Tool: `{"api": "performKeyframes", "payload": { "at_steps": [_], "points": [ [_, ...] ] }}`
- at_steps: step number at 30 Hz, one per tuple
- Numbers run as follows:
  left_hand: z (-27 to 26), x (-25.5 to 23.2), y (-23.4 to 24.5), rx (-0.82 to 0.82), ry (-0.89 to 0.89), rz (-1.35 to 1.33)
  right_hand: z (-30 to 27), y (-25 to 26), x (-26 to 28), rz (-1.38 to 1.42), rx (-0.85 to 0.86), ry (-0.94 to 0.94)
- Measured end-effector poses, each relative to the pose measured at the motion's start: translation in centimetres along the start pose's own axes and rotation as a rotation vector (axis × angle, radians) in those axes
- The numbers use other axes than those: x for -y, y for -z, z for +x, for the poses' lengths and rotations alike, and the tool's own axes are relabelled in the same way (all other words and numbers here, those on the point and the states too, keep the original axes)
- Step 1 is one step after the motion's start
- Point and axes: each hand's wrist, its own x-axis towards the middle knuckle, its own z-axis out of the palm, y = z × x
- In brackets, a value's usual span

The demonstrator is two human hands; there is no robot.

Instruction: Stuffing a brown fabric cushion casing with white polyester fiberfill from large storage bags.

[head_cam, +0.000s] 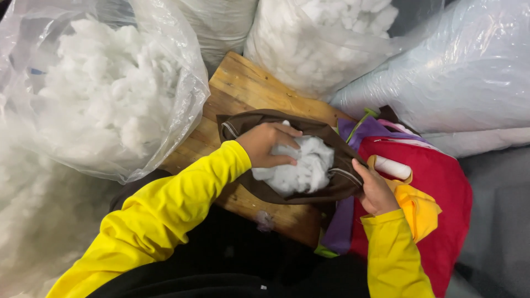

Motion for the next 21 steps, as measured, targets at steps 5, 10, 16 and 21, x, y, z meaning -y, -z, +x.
{"api": "performKeyframes", "payload": {
  "at_steps": [5,10,16,21],
  "points": [
    [-0.8,0.7,1.6,-0.477,0.143,0.121,2.1,2.0,-2.3,0.312,-0.064,-0.074],
    [-4.3,6.0,1.3,-0.706,1.028,-0.153,1.4,1.4,-2.4,0.506,-0.012,-0.181],
    [-3.3,-2.3,2.4,-0.609,1.298,-0.714,0.7,-1.3,-1.0,0.455,0.097,-0.219],
    [-4.8,2.1,3.7,-0.633,1.055,-1.020,-1.2,-1.3,1.8,0.481,0.006,-0.002]
  ]
}}
